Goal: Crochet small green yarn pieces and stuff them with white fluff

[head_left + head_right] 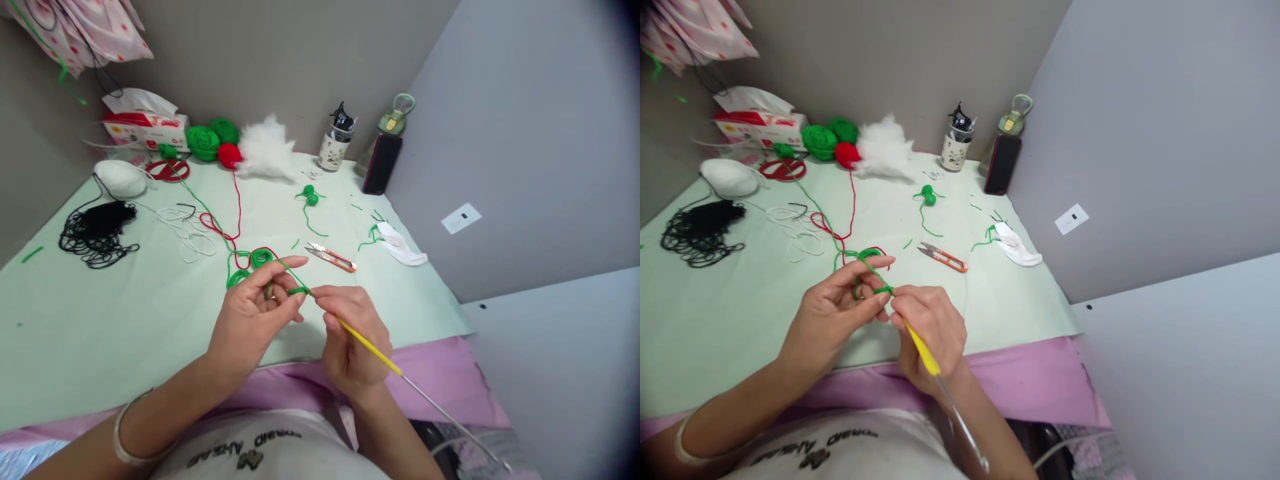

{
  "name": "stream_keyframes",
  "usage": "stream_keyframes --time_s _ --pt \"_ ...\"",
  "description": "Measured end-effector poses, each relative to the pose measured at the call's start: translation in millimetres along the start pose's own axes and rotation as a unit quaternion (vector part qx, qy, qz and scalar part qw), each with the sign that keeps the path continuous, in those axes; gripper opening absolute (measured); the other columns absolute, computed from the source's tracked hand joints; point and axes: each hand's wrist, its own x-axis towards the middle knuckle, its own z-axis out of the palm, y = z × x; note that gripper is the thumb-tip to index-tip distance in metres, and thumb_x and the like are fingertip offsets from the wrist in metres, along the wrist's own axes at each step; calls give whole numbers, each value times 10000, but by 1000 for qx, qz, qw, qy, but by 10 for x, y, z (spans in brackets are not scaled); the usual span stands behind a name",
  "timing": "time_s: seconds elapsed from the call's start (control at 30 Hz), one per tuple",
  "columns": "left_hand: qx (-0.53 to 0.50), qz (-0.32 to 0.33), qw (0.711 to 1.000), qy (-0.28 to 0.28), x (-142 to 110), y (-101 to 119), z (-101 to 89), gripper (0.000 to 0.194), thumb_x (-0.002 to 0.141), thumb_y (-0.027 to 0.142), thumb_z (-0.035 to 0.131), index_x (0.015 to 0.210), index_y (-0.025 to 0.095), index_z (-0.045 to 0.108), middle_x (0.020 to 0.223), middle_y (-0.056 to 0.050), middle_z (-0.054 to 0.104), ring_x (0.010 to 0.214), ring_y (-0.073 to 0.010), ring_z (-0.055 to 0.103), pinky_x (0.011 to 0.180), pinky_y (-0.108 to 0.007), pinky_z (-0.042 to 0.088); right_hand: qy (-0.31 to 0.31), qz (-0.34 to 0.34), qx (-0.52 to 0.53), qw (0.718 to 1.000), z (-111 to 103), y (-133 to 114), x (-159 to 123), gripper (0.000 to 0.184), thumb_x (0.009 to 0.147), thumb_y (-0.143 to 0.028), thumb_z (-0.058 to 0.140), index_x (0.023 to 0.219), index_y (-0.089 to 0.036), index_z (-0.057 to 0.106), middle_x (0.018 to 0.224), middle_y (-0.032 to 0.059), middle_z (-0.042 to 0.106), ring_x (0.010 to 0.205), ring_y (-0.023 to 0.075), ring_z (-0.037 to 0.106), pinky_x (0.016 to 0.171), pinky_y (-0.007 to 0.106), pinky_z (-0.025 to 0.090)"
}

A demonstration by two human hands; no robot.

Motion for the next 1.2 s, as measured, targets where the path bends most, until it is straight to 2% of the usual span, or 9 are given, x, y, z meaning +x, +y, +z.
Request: stream_keyframes --time_s 0.2,0.37,0.47,0.57,0.67,0.8,0.93,1.1,1.2 --pt "-13 2 998 -56 30 -63 -73 343 868 247 835 1204 309 800 856 68 625 517 -16 582 541 -167 499 33 79 79 993 -19 32 -21 255 1048 -101 492 1172 -229 674 968 65 770 864 205 739 703 369 632" --pt "-20 -8 999 -35 17 -65 -48 365 842 193 849 1195 269 792 821 73 624 504 -3 553 537 -140 493 -6 -24 -45 999 38 43 -39 220 1035 -102 533 1179 -188 676 985 105 769 906 213 735 742 352 628" --pt "-76 -51 994 -66 3 -36 -24 493 805 229 892 1275 254 747 859 64 639 487 -13 525 468 -147 487 22 -52 -89 994 102 71 -72 224 1012 -97 587 1182 -187 702 1007 113 767 915 216 722 761 351 630" --pt "-150 -121 976 -104 5 10 -19 533 802 267 908 1298 207 722 861 59 636 431 14 407 400 -139 442 45 10 -20 999 116 88 -78 268 1019 -90 577 1194 -234 722 1000 80 772 899 202 738 738 349 632" --pt "-190 -151 963 -113 24 51 -22 517 793 260 922 1262 163 729 846 53 640 414 39 326 380 -115 403 56 65 53 995 91 84 -58 283 1031 -96 561 1188 -257 734 995 59 792 900 208 751 733 376 638" --pt "-197 -135 967 -90 59 63 -36 454 797 221 914 1221 176 761 801 70 597 423 39 339 385 -93 389 63 104 109 987 73 65 -45 295 1042 -94 547 1194 -264 733 1034 49 812 900 203 765 751 387 649" --pt "-179 -114 974 -75 75 58 -63 366 812 226 894 1167 201 804 860 57 593 424 44 363 388 -100 404 63 135 152 977 65 36 -32 278 1071 -137 519 1183 -274 734 1062 37 814 863 188 780 780 391 660" --pt "-165 -101 977 -88 69 76 -69 336 795 261 910 1118 213 832 867 44 614 417 42 363 388 -113 421 82 208 214 951 23 -1 13 238 1090 -208 531 1129 -267 758 1038 23 813 765 154 777 711 341 649" --pt "-161 -92 978 -92 68 79 -56 320 782 275 926 1087 228 842 855 44 626 419 39 378 397 -113 434 78 222 242 941 4 -6 31 221 1090 -228 542 1097 -262 760 1026 22 815 769 154 775 717 336 647"
